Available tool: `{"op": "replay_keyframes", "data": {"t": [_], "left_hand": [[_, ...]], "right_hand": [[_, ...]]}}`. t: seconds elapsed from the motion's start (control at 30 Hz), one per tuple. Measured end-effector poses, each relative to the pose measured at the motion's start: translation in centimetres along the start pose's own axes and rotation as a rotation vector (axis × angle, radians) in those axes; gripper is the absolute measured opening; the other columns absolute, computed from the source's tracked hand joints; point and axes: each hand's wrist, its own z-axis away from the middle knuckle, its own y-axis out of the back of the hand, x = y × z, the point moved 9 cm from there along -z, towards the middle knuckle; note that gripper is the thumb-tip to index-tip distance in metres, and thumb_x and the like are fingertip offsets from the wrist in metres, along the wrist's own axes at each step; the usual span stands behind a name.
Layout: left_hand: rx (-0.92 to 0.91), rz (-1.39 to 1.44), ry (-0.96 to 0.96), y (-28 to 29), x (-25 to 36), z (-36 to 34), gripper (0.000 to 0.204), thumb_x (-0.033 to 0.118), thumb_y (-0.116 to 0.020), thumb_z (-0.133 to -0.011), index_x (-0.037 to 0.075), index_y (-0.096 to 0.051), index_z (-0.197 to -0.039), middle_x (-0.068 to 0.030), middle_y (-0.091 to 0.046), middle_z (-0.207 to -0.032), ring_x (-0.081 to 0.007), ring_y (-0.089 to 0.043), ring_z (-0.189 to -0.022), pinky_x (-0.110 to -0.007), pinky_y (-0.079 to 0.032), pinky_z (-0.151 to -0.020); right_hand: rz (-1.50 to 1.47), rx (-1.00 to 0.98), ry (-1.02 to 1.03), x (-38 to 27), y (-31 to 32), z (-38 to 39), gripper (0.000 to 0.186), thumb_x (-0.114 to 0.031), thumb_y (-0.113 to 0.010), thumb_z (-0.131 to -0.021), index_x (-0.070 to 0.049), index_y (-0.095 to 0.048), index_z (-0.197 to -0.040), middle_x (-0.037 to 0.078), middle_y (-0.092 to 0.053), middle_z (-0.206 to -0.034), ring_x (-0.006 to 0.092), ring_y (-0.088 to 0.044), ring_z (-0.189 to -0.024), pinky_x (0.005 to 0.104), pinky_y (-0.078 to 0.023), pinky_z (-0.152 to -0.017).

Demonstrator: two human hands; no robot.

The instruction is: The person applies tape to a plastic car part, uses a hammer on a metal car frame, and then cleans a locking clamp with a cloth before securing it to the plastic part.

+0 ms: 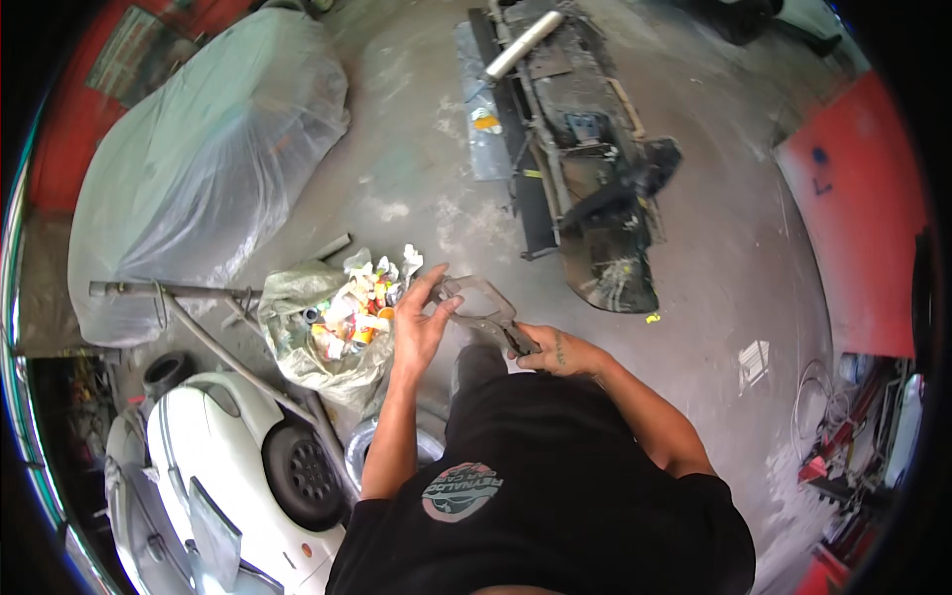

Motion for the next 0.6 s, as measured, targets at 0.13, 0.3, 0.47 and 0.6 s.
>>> {"op": "replay_keyframes", "data": {"t": [0.13,0.3,0.47,0.6], "left_hand": [[-0.044,-0.122,-0.06,4.2,-2.8,-5.2,0.054,0.007,-0.079,-0.083,0.002,-0.064,-0.135,-0.0189,-0.069,-0.125,-0.033,-0.066,-0.116,-0.04,-0.05,-0.103],[0.035,-0.12,-0.063,11.5,-7.7,-12.5,0.067,0.008,-0.077,-0.085,0.003,-0.051,-0.147,-0.0207,-0.051,-0.149,-0.0362,-0.051,-0.138,-0.044,-0.043,-0.113],[0.019,0.085,0.071,17.1,-15.0,-23.4,0.053,0.003,-0.068,-0.094,-0.001,-0.053,-0.144,-0.0197,-0.052,-0.146,-0.0308,-0.059,-0.129,-0.04,-0.055,-0.097],[-0.114,0.243,0.318,18.3,-23.1,-32.1,0.035,0.008,-0.062,-0.099,-0.001,-0.064,-0.133,-0.017,-0.071,-0.121,-0.0246,-0.07,-0.105,-0.033,-0.056,-0.091]], "right_hand": [[-0.009,-0.065,-0.097,-1.2,1.0,-8.4,0.049,-0.011,-0.067,-0.09,-0.003,-0.053,-0.137,0.003,-0.065,-0.109,0.0143,-0.061,-0.099,0.0298,-0.05,-0.087],[-0.071,-0.037,-0.063,-0.9,2.3,-22.0,0.058,-0.006,-0.072,-0.092,-0.003,-0.05,-0.145,0.002,-0.066,-0.114,0.0119,-0.062,-0.103,0.0278,-0.05,-0.092],[-0.277,0.111,-0.049,-6.1,6.1,-30.9,0.057,-0.006,-0.071,-0.091,-0.004,-0.05,-0.144,0.01,-0.069,-0.119,0.0227,-0.068,-0.11,0.0382,-0.054,-0.096],[-0.687,0.181,-0.023,-9.8,11.2,-38.3,0.052,-0.006,-0.068,-0.092,-0.005,-0.05,-0.14,0.018,-0.067,-0.126,0.0303,-0.065,-0.12,0.0481,-0.053,-0.1]]}}
